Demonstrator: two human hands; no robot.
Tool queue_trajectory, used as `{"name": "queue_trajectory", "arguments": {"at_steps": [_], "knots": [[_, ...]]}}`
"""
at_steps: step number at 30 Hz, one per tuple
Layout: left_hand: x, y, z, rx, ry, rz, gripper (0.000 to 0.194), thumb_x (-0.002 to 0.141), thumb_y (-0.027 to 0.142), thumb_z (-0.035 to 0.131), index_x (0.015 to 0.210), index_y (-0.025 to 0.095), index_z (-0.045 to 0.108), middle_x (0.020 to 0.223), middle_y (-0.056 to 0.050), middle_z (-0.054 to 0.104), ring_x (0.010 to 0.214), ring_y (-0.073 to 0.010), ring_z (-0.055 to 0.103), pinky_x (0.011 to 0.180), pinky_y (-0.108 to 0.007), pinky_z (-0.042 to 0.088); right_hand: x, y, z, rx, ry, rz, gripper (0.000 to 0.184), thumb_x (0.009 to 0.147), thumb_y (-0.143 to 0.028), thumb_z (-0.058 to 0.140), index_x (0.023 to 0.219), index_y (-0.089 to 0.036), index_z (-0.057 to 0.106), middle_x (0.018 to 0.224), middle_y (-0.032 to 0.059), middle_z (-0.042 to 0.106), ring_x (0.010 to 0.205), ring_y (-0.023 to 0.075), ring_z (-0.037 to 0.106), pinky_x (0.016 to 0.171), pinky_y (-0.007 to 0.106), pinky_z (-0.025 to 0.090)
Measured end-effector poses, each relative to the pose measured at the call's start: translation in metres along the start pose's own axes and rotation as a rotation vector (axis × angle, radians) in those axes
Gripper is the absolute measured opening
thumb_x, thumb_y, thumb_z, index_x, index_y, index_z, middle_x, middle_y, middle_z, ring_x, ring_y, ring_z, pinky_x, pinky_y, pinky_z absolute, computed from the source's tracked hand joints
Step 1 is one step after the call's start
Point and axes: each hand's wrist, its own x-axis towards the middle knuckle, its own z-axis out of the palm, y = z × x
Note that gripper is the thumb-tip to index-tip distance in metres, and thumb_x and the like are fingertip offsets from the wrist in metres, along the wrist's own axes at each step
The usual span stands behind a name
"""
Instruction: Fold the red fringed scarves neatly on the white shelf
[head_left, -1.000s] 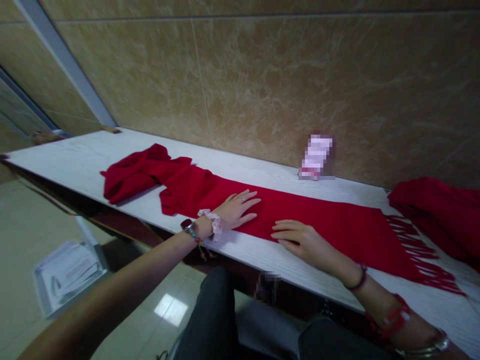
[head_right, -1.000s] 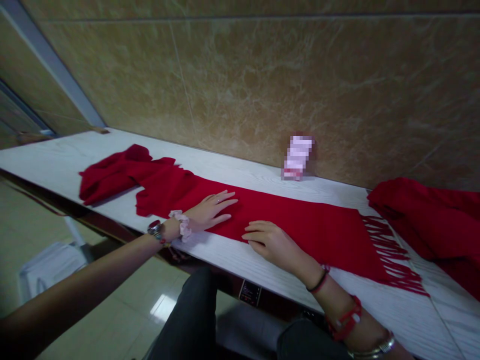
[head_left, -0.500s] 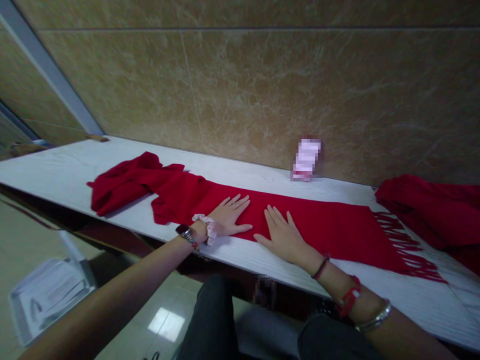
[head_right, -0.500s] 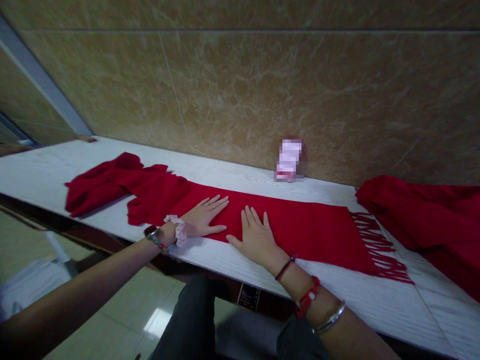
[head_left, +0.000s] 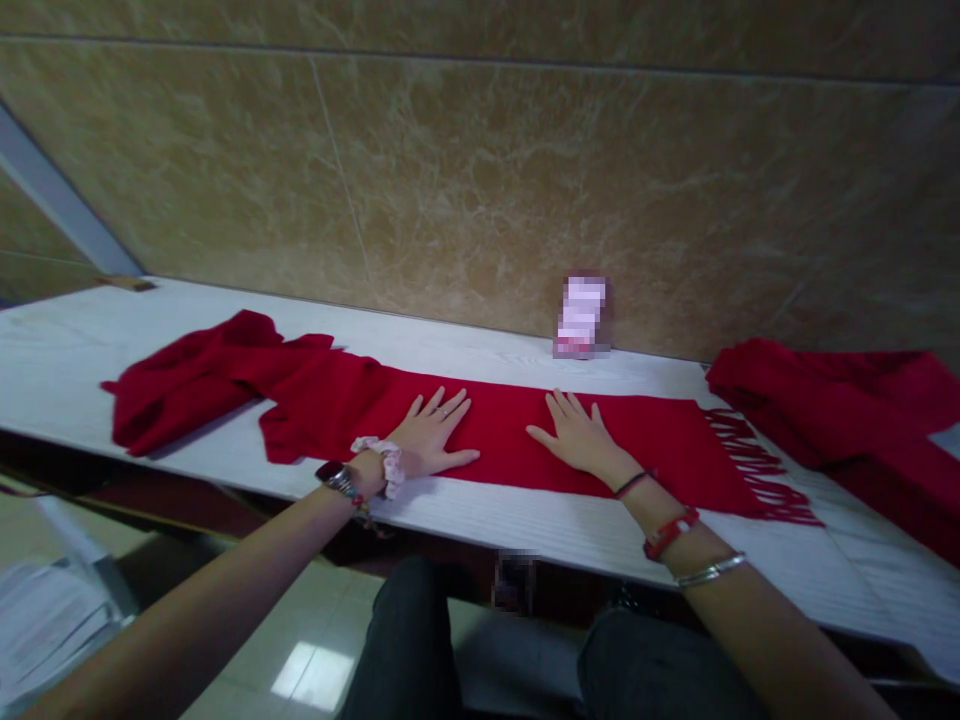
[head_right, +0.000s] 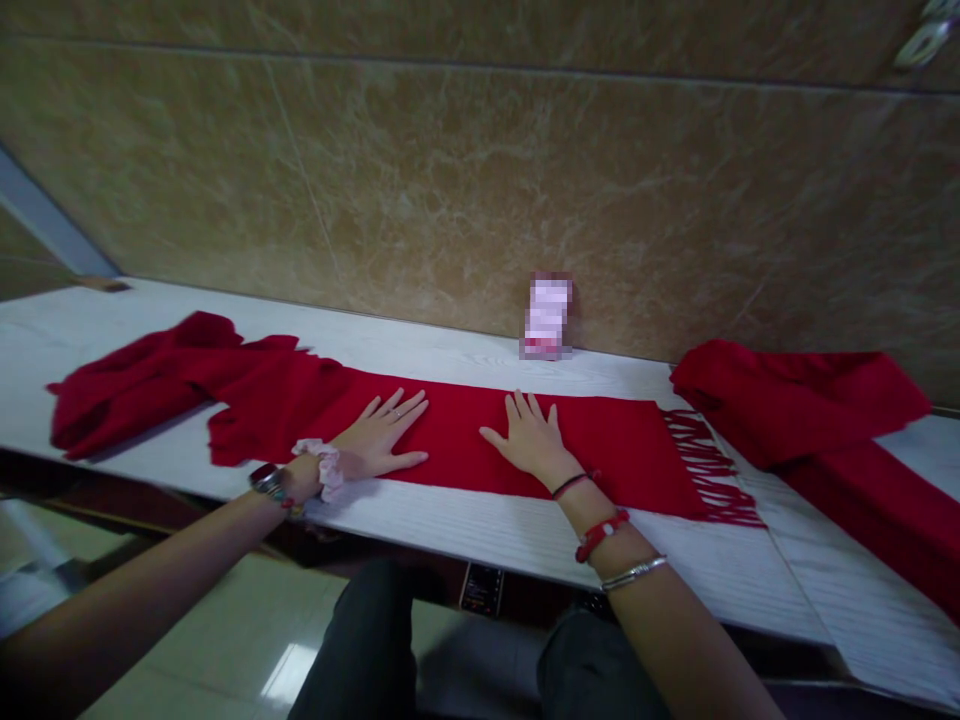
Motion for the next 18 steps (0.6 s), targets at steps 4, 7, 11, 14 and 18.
{"name": "queue_trajectory", "arguments": {"at_steps": [4,7,11,14,18], "knots": [[0.002,-0.003,0.002,0.018,-0.002,0.009,0.083,0.079,0.065,0.031,0.141,0.012,0.017,0.147,-0.007,0.011,0.134,-0.0334,0.006,0.106,-0.052,0.013,-0.004,0.018,-0.009,-0.007,0.062,0.076,0.076,0.084,-0.059,0.027,0.139,-0.007,0.022,0.147,0.0151,0.016,0.134,0.03,0.012,0.104,0.055,0.014],[0.003,-0.004,0.003,0.019,-0.004,0.007,0.083,0.079,0.065,0.03,0.142,0.013,0.016,0.147,-0.007,0.011,0.134,-0.033,0.006,0.106,-0.052,0.013,-0.011,0.016,-0.015,0.018,0.14,0.092,0.075,0.085,-0.057,0.026,0.14,-0.006,0.019,0.147,0.0163,0.014,0.134,0.0308,0.01,0.104,0.054,0.016],[0.004,-0.005,0.004,0.014,-0.004,0.004,0.083,0.078,0.066,0.03,0.142,0.013,0.016,0.147,-0.008,0.012,0.134,-0.0331,0.007,0.105,-0.051,0.013,-0.026,-0.009,-0.008,0.05,0.088,-0.155,0.073,0.085,-0.059,0.025,0.139,-0.009,0.025,0.146,0.0145,0.02,0.134,0.0282,0.013,0.105,0.053,0.015],[0.004,-0.007,0.005,0.013,0.009,0.006,0.083,0.078,0.066,0.03,0.141,0.013,0.017,0.147,-0.008,0.013,0.134,-0.0326,0.008,0.106,-0.05,0.013,-0.035,-0.012,-0.001,0.026,0.047,-0.234,0.068,0.086,-0.056,0.025,0.137,-0.012,0.029,0.145,0.0127,0.024,0.133,0.0266,0.017,0.105,0.053,0.015],[0.004,-0.007,0.008,0.016,0.019,0.014,0.083,0.078,0.066,0.029,0.141,0.013,0.019,0.147,-0.009,0.015,0.134,-0.0325,0.008,0.106,-0.049,0.012,-0.046,0.026,-0.004,-0.069,0.03,-0.092,0.059,0.089,-0.048,0.024,0.137,-0.013,0.03,0.145,0.0117,0.024,0.133,0.0293,0.018,0.103,0.057,0.015]]}}
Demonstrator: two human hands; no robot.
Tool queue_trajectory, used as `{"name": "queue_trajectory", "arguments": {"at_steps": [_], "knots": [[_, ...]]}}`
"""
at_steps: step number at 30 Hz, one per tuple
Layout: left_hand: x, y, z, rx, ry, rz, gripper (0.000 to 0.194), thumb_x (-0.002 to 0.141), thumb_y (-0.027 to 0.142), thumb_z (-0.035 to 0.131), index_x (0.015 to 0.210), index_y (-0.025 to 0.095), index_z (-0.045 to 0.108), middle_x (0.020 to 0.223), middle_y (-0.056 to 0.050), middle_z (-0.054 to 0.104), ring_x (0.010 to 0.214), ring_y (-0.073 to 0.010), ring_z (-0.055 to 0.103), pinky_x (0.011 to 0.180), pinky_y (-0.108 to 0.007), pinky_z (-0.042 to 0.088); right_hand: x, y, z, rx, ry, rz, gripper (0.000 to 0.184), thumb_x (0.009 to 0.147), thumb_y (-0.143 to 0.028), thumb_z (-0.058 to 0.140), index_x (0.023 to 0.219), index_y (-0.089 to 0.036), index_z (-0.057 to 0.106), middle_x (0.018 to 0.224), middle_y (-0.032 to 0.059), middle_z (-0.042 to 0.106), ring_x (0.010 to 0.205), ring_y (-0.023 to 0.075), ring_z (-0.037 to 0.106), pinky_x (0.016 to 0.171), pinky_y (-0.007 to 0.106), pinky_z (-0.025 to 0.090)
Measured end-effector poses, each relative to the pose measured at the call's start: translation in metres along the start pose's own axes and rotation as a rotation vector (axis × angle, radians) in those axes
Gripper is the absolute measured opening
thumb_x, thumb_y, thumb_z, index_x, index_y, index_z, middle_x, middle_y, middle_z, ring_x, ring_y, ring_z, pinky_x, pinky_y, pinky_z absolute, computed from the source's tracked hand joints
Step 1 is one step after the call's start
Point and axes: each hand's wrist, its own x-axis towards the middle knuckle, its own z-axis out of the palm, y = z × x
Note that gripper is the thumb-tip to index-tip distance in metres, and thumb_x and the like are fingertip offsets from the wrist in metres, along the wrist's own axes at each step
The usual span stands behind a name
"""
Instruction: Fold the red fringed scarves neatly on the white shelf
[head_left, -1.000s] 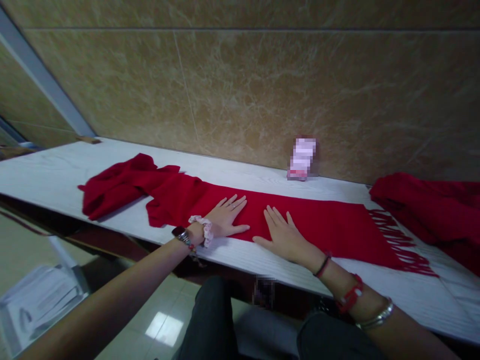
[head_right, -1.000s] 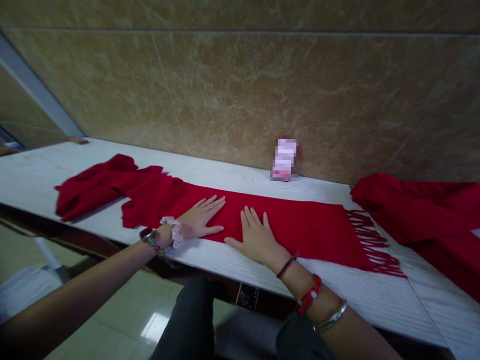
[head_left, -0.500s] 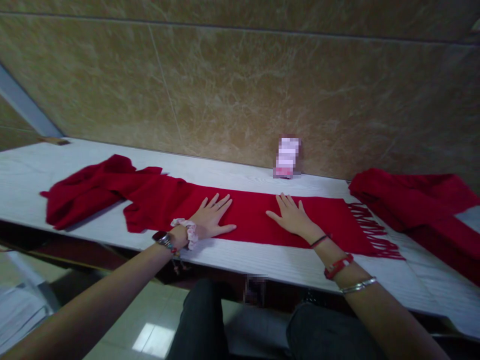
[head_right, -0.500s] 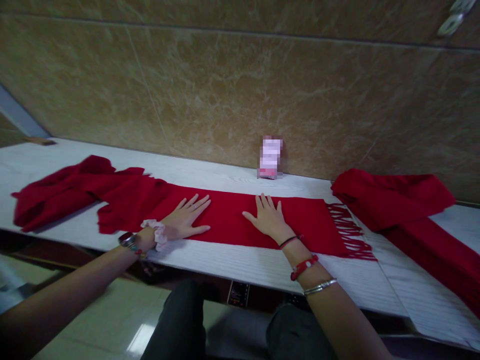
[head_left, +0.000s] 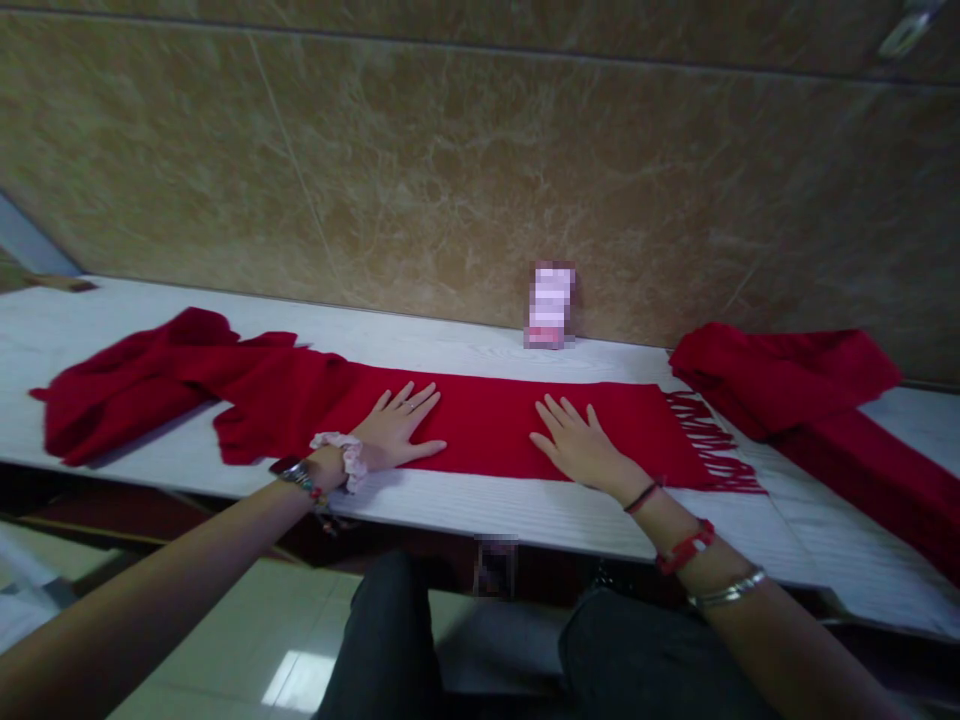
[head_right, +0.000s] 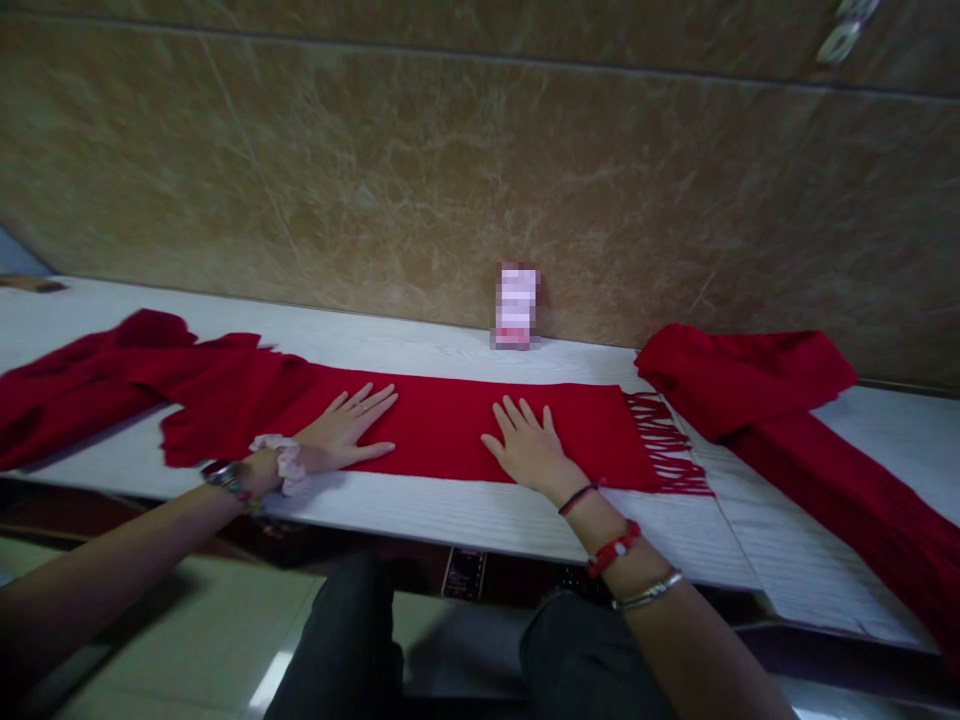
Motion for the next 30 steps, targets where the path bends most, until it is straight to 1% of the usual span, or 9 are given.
{"name": "queue_trajectory", "arguments": {"at_steps": [3,5,9,12,15,21,25,28,30], "knots": [[-0.001,0.001,-0.003,-0.01,-0.019,-0.003,0.083,0.079,0.065,0.03,0.141,0.012,0.018,0.146,-0.01,0.015,0.134,-0.0328,0.007,0.106,-0.05,0.012,-0.008,0.034,-0.009,-0.081,0.022,0.138,0.057,0.09,-0.043,0.025,0.136,-0.01,0.031,0.144,0.0139,0.027,0.132,0.031,0.02,0.103,0.058,0.015],[0.0,0.001,-0.01,-0.031,-0.061,-0.008,0.084,0.078,0.065,0.032,0.141,0.013,0.017,0.147,-0.01,0.014,0.134,-0.0336,0.006,0.105,-0.052,0.011,-0.008,0.048,-0.017,-0.092,0.09,0.186,0.056,0.091,-0.041,0.025,0.136,-0.009,0.03,0.143,0.0153,0.026,0.132,0.0307,0.02,0.102,0.058,0.016],[0.014,0.002,-0.027,-0.097,-0.13,-0.009,0.081,0.078,0.064,0.033,0.142,0.017,0.017,0.147,-0.01,0.013,0.134,-0.0329,0.005,0.104,-0.055,0.012,0.009,0.052,-0.031,-0.051,0.196,0.186,0.055,0.091,-0.038,0.024,0.137,-0.009,0.028,0.144,0.0169,0.023,0.133,0.0298,0.018,0.102,0.055,0.02],[0.032,0.007,-0.03,-0.111,-0.038,0.009,0.069,0.084,0.058,0.026,0.141,0.019,0.02,0.147,-0.009,0.013,0.135,-0.0296,0.007,0.104,-0.052,0.015,0.024,0.046,-0.028,-0.036,0.139,0.147,0.055,0.091,-0.039,0.025,0.137,-0.009,0.029,0.144,0.0163,0.025,0.133,0.029,0.018,0.102,0.054,0.02],[0.047,0.012,-0.021,-0.102,0.01,0.036,0.063,0.087,0.054,0.024,0.14,0.021,0.023,0.147,-0.008,0.015,0.134,-0.0286,0.011,0.104,-0.051,0.018,0.029,0.05,-0.015,-0.041,0.029,0.141,0.054,0.091,-0.04,0.026,0.136,-0.011,0.031,0.143,0.0154,0.027,0.132,0.0283,0.02,0.102,0.057,0.018],[0.05,0.014,-0.006,-0.083,0.019,0.032,0.055,0.089,0.048,0.022,0.139,0.024,0.027,0.146,-0.004,0.02,0.134,-0.0268,0.014,0.104,-0.049,0.017,0.01,0.093,-0.005,-0.008,-0.038,0.252,0.05,0.092,-0.036,0.022,0.137,-0.016,0.029,0.146,0.01,0.023,0.133,0.0253,0.019,0.102,0.056,0.02],[0.048,0.015,-0.009,-0.082,0.012,0.028,0.056,0.089,0.048,0.022,0.139,0.024,0.027,0.146,-0.004,0.019,0.134,-0.026,0.015,0.105,-0.048,0.017,-0.002,0.117,-0.009,-0.052,-0.018,0.389,0.05,0.092,-0.032,0.025,0.136,-0.009,0.03,0.144,0.0154,0.026,0.131,0.028,0.023,0.101,0.055,0.024],[0.049,0.016,-0.009,-0.071,0.018,0.022,0.055,0.089,0.047,0.023,0.139,0.023,0.027,0.146,-0.004,0.02,0.134,-0.0259,0.016,0.105,-0.047,0.018,0.0,0.104,-0.016,-0.108,0.084,0.426,0.051,0.091,-0.032,0.03,0.131,-0.002,0.037,0.14,0.023,0.029,0.13,0.0314,0.025,0.101,0.051,0.026],[0.049,0.016,-0.008,-0.067,0.019,0.024,0.055,0.089,0.047,0.023,0.139,0.023,0.027,0.146,-0.004,0.02,0.134,-0.0262,0.016,0.105,-0.048,0.018,0.006,0.076,-0.023,-0.101,0.162,0.322,0.052,0.09,-0.033,0.033,0.13,0.0,0.039,0.14,0.0242,0.029,0.13,0.0316,0.024,0.102,0.048,0.025]]}}
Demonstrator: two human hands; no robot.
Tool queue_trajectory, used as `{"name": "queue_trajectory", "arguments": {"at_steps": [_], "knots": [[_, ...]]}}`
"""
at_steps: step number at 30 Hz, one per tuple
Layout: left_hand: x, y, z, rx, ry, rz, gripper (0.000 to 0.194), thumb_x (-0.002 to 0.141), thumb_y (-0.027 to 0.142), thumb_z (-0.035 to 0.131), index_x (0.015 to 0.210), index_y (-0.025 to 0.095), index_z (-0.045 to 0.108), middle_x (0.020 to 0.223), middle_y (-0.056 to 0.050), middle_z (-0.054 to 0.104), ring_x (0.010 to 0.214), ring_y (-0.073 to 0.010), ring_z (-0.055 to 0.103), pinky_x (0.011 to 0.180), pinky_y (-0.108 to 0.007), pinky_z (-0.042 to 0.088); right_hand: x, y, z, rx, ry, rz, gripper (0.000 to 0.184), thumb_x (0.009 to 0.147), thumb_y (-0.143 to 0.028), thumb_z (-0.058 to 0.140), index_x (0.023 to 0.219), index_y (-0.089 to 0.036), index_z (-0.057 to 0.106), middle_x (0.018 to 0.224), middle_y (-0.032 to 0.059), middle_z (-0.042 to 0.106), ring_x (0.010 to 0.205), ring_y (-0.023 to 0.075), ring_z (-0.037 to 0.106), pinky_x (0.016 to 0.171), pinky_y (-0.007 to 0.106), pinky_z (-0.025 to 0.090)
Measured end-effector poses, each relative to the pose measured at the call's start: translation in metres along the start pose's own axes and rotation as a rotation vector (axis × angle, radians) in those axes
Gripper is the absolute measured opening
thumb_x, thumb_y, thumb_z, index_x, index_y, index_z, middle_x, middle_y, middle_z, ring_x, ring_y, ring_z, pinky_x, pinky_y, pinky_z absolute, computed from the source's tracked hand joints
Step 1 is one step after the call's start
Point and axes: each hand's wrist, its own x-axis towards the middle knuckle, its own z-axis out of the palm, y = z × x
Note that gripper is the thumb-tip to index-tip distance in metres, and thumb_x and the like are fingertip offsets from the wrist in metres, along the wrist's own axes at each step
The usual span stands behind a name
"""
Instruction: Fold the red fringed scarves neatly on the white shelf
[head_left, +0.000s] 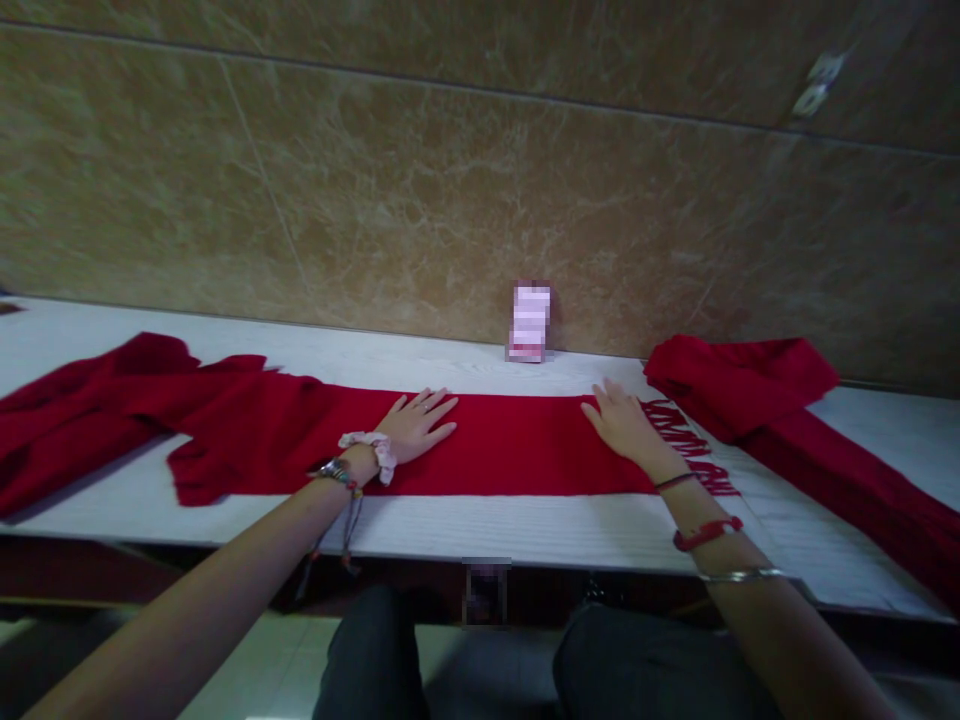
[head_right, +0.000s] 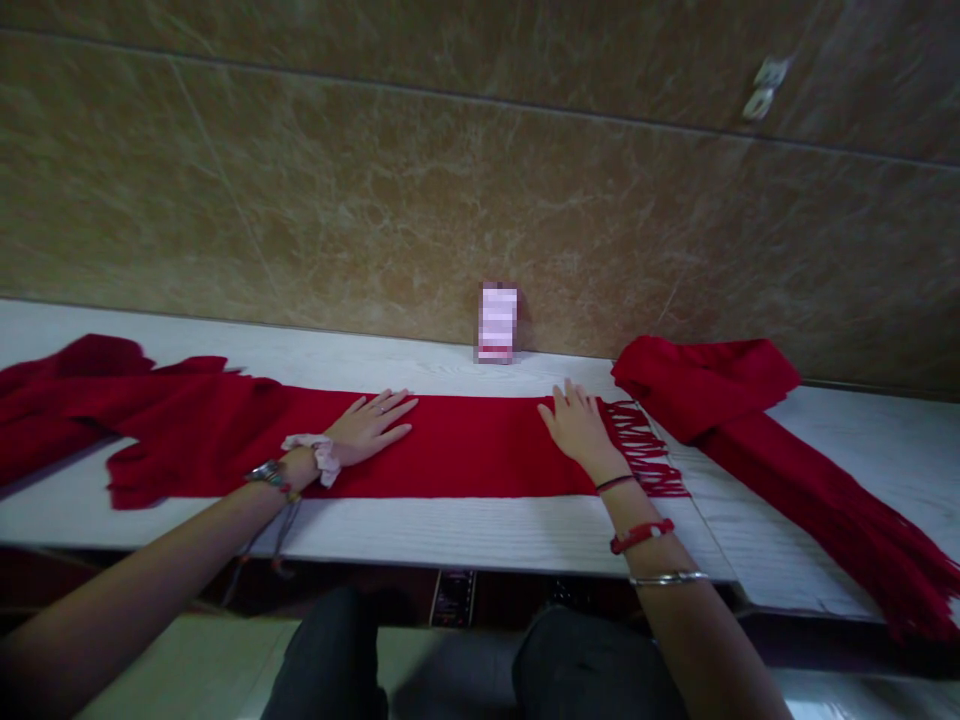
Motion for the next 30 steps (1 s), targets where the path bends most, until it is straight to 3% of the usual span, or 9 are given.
{"name": "queue_trajectory", "arguments": {"at_steps": [4,8,11,16,21,24,30], "knots": [[0.0,0.001,0.0,0.005,-0.008,0.007,0.055,0.089,0.047,0.022,0.139,0.023,0.027,0.146,-0.005,0.019,0.134,-0.0264,0.015,0.104,-0.049,0.018,-0.018,-0.073,-0.018,0.202,-0.031,-0.479,0.05,0.088,-0.034,0.037,0.127,-0.004,0.044,0.136,0.0167,0.041,0.128,0.0209,0.032,0.105,0.033,0.026],[0.003,-0.002,-0.006,-0.009,-0.07,0.015,0.057,0.088,0.05,0.024,0.138,0.023,0.027,0.146,-0.006,0.019,0.133,-0.0275,0.017,0.104,-0.049,0.019,-0.044,-0.116,-0.018,0.243,-0.065,-0.711,0.044,0.085,-0.029,0.045,0.122,-0.006,0.051,0.128,0.0154,0.05,0.12,0.0211,0.043,0.101,0.033,0.033],[0.014,-0.007,-0.014,0.002,-0.11,0.055,0.058,0.086,0.051,0.028,0.135,0.021,0.033,0.144,-0.009,0.027,0.131,-0.027,0.025,0.102,-0.047,0.024,-0.055,-0.12,-0.013,0.22,-0.054,-0.749,0.038,0.085,-0.027,0.045,0.117,-0.009,0.055,0.123,0.0137,0.055,0.115,0.0202,0.048,0.097,0.033,0.037],[0.043,-0.017,-0.028,-0.07,-0.091,0.161,0.054,0.081,0.04,0.043,0.128,0.013,0.043,0.129,-0.013,0.048,0.118,-0.0226,0.043,0.099,-0.032,0.031,-0.055,-0.126,-0.011,0.173,0.023,-0.789,0.029,0.084,-0.027,0.048,0.107,-0.013,0.059,0.112,0.0112,0.061,0.106,0.0213,0.052,0.094,0.039,0.035],[0.069,-0.026,-0.032,-0.22,-0.118,0.154,0.045,0.072,0.033,0.054,0.112,0.012,0.055,0.105,-0.01,0.061,0.095,-0.0195,0.056,0.085,-0.026,0.04,-0.053,-0.148,-0.016,0.093,-0.01,-0.84,0.014,0.082,-0.022,0.05,0.089,-0.014,0.059,0.089,0.008,0.063,0.084,0.0196,0.056,0.075,0.033,0.042],[0.076,-0.033,-0.029,-0.285,-0.142,0.144,0.041,0.072,0.035,0.054,0.107,0.014,0.057,0.088,-0.004,0.064,0.079,-0.0148,0.058,0.072,-0.021,0.042,-0.054,-0.157,-0.017,0.075,-0.004,-0.818,0.012,0.081,-0.016,0.049,0.089,-0.015,0.058,0.086,0.007,0.062,0.079,0.0188,0.055,0.067,0.031,0.041],[0.083,-0.041,-0.027,-0.418,-0.19,0.16,0.035,0.068,0.039,0.057,0.09,0.013,0.062,0.072,-0.001,0.062,0.067,-0.0132,0.055,0.06,-0.02,0.039,-0.054,-0.167,-0.012,0.044,0.075,-0.75,0.014,0.081,-0.01,0.047,0.088,-0.015,0.058,0.082,0.0069,0.061,0.078,0.0195,0.054,0.068,0.033,0.039]]}}
